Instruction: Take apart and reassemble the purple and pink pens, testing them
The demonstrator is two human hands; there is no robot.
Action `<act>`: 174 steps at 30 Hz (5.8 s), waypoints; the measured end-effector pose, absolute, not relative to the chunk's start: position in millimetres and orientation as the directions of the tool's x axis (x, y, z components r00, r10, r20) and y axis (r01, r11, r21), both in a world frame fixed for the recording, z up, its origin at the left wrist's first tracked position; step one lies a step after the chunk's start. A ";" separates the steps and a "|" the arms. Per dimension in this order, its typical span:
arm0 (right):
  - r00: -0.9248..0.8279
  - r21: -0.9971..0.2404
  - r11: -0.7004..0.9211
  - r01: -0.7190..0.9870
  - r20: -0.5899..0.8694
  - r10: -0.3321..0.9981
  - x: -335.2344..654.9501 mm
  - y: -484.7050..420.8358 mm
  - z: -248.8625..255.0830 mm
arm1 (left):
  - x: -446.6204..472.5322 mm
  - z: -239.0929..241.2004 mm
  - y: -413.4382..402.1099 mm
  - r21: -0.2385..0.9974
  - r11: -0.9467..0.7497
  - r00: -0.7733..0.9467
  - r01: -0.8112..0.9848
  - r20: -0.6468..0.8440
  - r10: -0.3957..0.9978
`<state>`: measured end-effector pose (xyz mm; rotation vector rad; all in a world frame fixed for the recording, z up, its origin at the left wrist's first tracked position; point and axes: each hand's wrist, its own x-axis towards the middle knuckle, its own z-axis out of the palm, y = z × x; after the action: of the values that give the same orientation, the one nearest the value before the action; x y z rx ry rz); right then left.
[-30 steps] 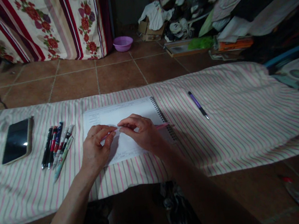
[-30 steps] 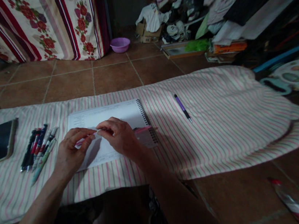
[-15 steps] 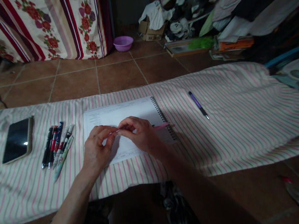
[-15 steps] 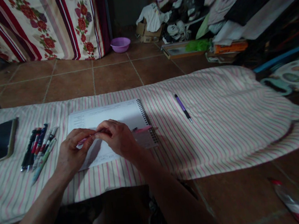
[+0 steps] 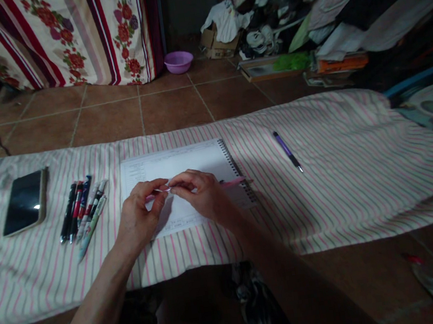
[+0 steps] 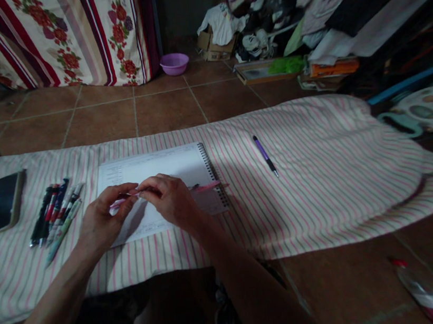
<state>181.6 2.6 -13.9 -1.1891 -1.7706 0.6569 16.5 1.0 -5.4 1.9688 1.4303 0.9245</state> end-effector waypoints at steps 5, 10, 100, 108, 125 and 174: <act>-0.124 -0.825 0.368 0.428 0.350 0.928 180.6 3.3 -12.2 | 14.0 -5.4 3.2 0.926 -0.104 0.168 0.362 0.045 0.985; -0.056 -0.880 0.303 0.366 0.304 0.951 180.0 4.9 -12.6 | 5.6 2.2 8.4 0.931 0.022 -0.066 0.365 0.002 0.998; -0.402 -0.372 0.446 0.814 0.192 0.895 231.6 -2.2 -17.2 | 22.9 -9.2 3.5 0.726 -0.192 0.139 0.661 0.132 0.981; -0.421 -0.344 0.471 0.812 0.212 0.882 227.6 -0.4 -12.4 | 20.1 -9.0 3.7 0.733 -0.188 0.122 0.654 0.143 0.982; -0.350 -0.451 0.515 0.729 0.401 0.847 220.2 2.6 -5.8 | 19.1 -9.7 2.9 0.698 -0.242 0.205 0.674 0.139 0.969; -0.412 -0.352 0.543 0.763 0.383 0.827 221.4 0.5 -3.5 | 19.5 -10.1 3.3 0.714 -0.317 0.267 0.624 0.186 0.946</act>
<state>221.4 0.5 -3.5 -1.2827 -2.2664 0.1649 19.5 3.3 -10.1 2.0327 1.4129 0.8288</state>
